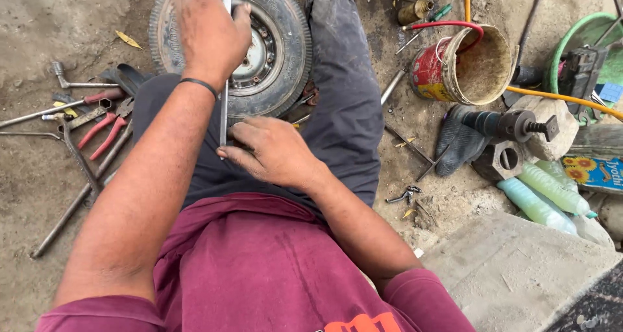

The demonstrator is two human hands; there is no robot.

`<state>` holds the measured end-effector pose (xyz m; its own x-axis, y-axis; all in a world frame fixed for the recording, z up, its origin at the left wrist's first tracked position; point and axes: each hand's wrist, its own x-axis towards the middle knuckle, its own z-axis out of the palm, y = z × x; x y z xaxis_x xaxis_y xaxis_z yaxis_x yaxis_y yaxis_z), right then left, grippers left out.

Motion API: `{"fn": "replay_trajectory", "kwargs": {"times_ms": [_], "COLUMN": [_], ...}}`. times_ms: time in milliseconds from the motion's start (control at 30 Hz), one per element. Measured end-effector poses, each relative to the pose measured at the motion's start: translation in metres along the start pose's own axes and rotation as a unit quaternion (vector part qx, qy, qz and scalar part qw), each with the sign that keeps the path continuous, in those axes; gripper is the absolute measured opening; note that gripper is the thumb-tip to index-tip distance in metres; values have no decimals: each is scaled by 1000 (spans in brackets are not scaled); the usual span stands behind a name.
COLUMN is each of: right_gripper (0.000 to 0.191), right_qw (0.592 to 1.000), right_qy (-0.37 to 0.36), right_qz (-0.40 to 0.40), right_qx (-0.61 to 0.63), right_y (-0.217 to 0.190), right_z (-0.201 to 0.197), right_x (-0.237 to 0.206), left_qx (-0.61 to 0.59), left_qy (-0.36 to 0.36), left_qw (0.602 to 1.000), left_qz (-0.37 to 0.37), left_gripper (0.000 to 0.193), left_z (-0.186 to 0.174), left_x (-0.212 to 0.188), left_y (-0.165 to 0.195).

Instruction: The person sits on the ground and uses a metal bar to pry the bead of a tire away from the rim. They repeatedly insert the bar between the tire and rim, lever it, and reposition it around the circumference to loosen the tire.

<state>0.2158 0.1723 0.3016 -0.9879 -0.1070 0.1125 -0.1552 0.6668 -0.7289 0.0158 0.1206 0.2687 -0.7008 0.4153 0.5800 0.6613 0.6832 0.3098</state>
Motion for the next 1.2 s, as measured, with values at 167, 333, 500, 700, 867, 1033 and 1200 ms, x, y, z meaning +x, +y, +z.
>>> {"fn": "replay_trajectory", "kwargs": {"times_ms": [167,333,500,700,867,1033,1200], "right_gripper": [27,29,24,41,47,66,82], "right_qw": [956,960,987,941,954,992,967], "right_qy": [241,-93,-153,249,-231,-91,85], "right_qz": [-21,194,33,-78,128,49,-26], "right_qx": [-165,-180,-21,-217,-141,-78,-239], "right_y": [28,8,-18,4,-16,-8,19], "right_z": [-71,-98,-26,-104,-87,-64,-111], "right_x": [15,19,16,33,37,21,20], "left_qx": [-248,-236,-62,-201,-205,-93,-142], "left_qy": [-387,-201,24,-434,-131,-117,-454], "left_qw": [875,931,998,867,954,982,873], "left_qz": [153,195,6,138,174,-114,107], "left_gripper": [41,29,53,34,29,82,60], "left_z": [-5,-32,-11,-16,-23,-12,-23], "left_x": [-7,-1,17,10,14,11,10], "left_y": [-7,0,13,5,16,17,-10]}}
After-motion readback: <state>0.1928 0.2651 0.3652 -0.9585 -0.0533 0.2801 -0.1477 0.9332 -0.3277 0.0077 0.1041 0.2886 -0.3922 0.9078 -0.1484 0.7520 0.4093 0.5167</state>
